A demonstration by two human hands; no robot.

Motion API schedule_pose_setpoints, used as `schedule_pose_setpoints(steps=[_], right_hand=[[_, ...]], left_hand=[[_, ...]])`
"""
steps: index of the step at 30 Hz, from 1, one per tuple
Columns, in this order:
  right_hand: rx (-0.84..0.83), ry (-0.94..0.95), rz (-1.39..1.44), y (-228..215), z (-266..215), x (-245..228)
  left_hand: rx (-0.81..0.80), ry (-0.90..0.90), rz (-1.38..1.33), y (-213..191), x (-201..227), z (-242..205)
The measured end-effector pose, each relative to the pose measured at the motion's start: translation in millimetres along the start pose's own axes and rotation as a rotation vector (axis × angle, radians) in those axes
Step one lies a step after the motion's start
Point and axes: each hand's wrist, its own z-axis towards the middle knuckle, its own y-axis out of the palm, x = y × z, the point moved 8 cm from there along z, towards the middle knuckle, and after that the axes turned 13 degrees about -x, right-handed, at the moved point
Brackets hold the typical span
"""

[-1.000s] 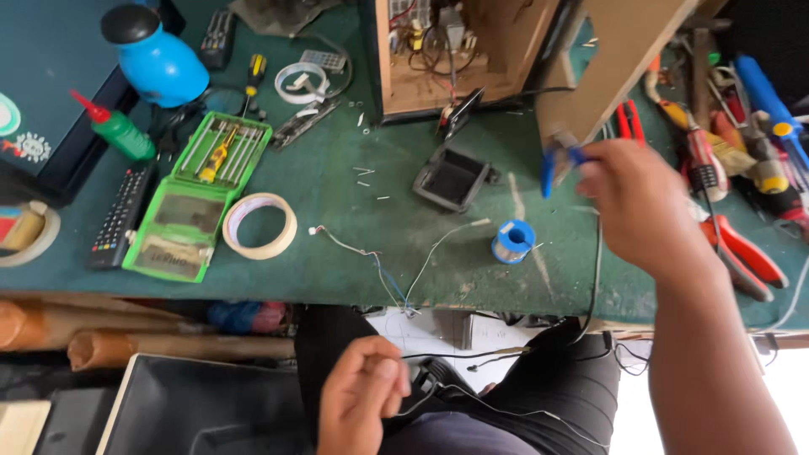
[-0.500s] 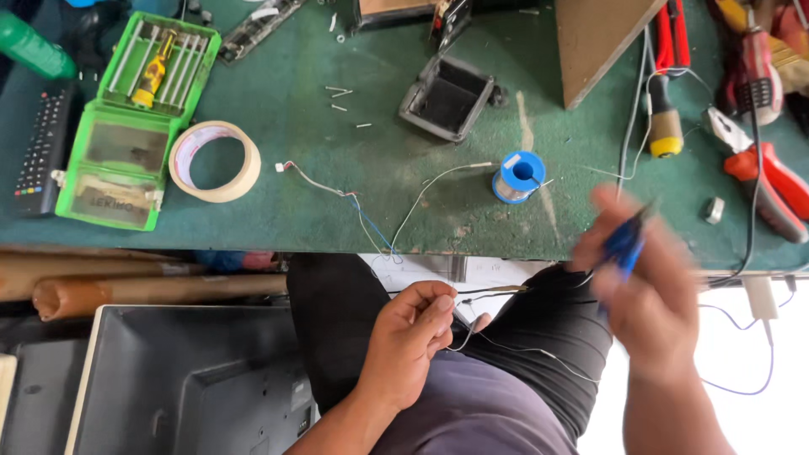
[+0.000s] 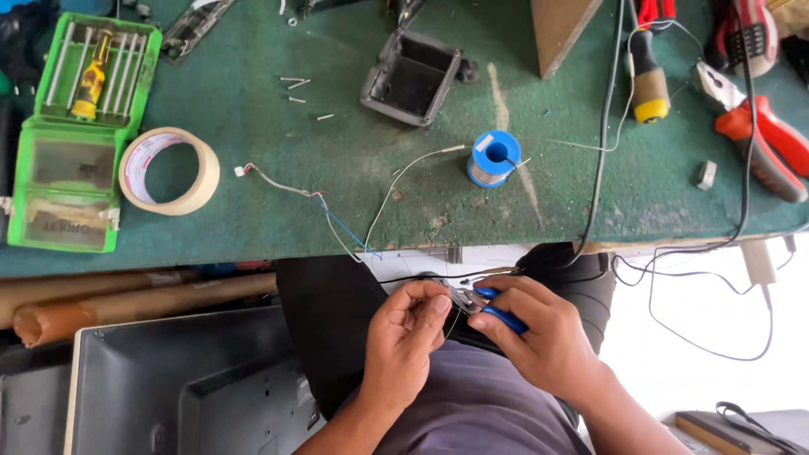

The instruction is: The person strips the ends of two wires using wire cutters, then solders them together using a soldering iron and solder wire. Afterward, they wrap the soldered connection with electrical tape to insulate it.

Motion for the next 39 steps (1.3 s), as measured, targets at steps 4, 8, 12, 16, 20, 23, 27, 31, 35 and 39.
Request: schedule_pose_setpoints(steps=[4, 8, 12, 16, 20, 23, 27, 31, 35, 39], right_hand=[[0.023, -0.023, 0.002, 2, 2, -3], [0.019, -0.028, 0.009, 4, 3, -3], [0.014, -0.008, 0.006, 5, 2, 0], [0.008, 0.003, 0.007, 6, 1, 2], [0.012, -0.006, -0.006, 7, 0, 1], [0.013, -0.007, -0.017, 8, -2, 3], [0.016, -0.013, -0.029, 8, -3, 1], [0.013, -0.018, -0.038, 8, -4, 0], [0.002, -0.008, -0.067, 9, -4, 0], [-0.016, 0.017, -0.106, 13, -7, 4]], left_hand=[[0.011, 0.009, 0.039, -2, -1, 0], [0.029, 0.004, 0.054, -3, -1, -1], [0.009, 0.024, 0.01, -1, 2, 0], [0.016, 0.03, 0.039, -2, -1, 0], [0.021, 0.007, 0.044, -3, -5, -1], [0.026, -0.004, 0.04, -2, -6, -2], [0.024, 0.013, 0.046, -1, -6, -3], [0.039, 0.004, 0.11, 0, 0, -5], [0.053, 0.009, 0.157, 1, 5, -6], [0.038, 0.045, 0.169, 4, 8, -7]])
